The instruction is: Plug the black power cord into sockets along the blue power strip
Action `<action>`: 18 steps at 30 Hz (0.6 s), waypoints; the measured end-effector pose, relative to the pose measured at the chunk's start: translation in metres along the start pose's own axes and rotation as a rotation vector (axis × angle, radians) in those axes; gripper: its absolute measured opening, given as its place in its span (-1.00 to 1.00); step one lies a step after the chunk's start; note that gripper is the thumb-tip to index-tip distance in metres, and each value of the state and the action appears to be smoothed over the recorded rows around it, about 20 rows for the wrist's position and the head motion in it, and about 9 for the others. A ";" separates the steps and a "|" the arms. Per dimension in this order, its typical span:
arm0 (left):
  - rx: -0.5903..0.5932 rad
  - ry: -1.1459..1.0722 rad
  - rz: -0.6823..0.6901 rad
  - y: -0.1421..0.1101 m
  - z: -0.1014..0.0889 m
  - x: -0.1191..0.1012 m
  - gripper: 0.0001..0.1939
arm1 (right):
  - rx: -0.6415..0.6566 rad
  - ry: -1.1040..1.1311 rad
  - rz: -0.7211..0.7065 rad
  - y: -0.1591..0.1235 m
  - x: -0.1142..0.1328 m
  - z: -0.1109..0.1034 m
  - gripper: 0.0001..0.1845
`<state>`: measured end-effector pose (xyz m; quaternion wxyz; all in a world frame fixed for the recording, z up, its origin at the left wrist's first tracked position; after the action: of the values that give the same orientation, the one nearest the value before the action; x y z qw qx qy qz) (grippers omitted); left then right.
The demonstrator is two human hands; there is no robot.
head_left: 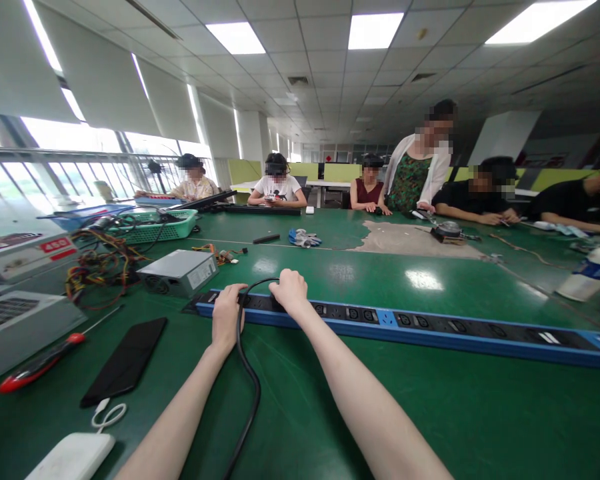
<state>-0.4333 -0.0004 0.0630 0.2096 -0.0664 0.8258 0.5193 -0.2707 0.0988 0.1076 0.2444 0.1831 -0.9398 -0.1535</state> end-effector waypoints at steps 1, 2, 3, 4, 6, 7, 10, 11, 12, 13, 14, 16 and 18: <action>-0.001 -0.002 0.000 0.000 0.000 0.000 -0.49 | -0.017 -0.002 -0.007 -0.001 0.003 0.001 -0.67; -0.004 -0.003 -0.001 0.000 -0.001 0.000 -0.51 | -0.034 -0.002 -0.011 -0.002 0.006 0.002 -0.65; -0.008 -0.001 -0.005 0.001 -0.002 0.000 -0.54 | -0.049 0.001 -0.012 -0.003 0.009 0.003 -0.64; -0.011 0.001 -0.009 0.001 -0.002 0.000 -0.56 | -0.057 0.008 -0.010 -0.003 0.010 0.004 -0.63; -0.015 0.007 -0.016 0.002 -0.003 0.001 -0.59 | -0.035 0.045 0.004 -0.002 0.007 0.009 -0.62; -0.014 0.009 -0.019 0.002 -0.004 0.001 -0.60 | 0.004 0.080 0.018 -0.001 0.002 0.014 -0.61; -0.009 0.018 -0.031 0.003 -0.004 0.001 -0.61 | 0.183 0.282 0.047 -0.001 -0.014 0.028 -0.52; -0.006 0.021 -0.035 0.003 -0.004 0.001 -0.61 | 0.232 0.375 0.047 -0.002 -0.017 0.030 -0.50; -0.002 0.026 -0.040 0.002 -0.003 0.002 -0.61 | 0.262 0.467 0.040 -0.003 -0.020 0.031 -0.50; 0.003 0.031 -0.046 0.002 -0.003 0.003 -0.61 | 0.275 0.543 0.030 -0.002 -0.022 0.029 -0.51; 0.007 0.037 -0.051 0.002 -0.002 0.004 -0.60 | 0.276 0.591 0.022 -0.002 -0.024 0.027 -0.52; 0.016 0.047 -0.061 0.001 0.000 0.006 -0.61 | 0.264 0.608 0.012 0.001 -0.028 0.024 -0.54; 0.021 0.053 -0.067 0.001 0.001 0.008 -0.62 | 0.260 0.568 0.004 0.004 -0.031 0.025 -0.53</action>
<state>-0.4408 0.0017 0.0603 0.2058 -0.1055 0.8339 0.5012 -0.2592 0.1208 0.0757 0.4723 0.2467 -0.8458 0.0256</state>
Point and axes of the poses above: each hand's wrist, its own y-axis towards the middle knuckle, its own z-axis out of the palm, x = y × z, the point moved 10 cm from there along y, towards the middle knuckle, and after that the axes turned 12 degrees about -x, right-handed, at the moved point
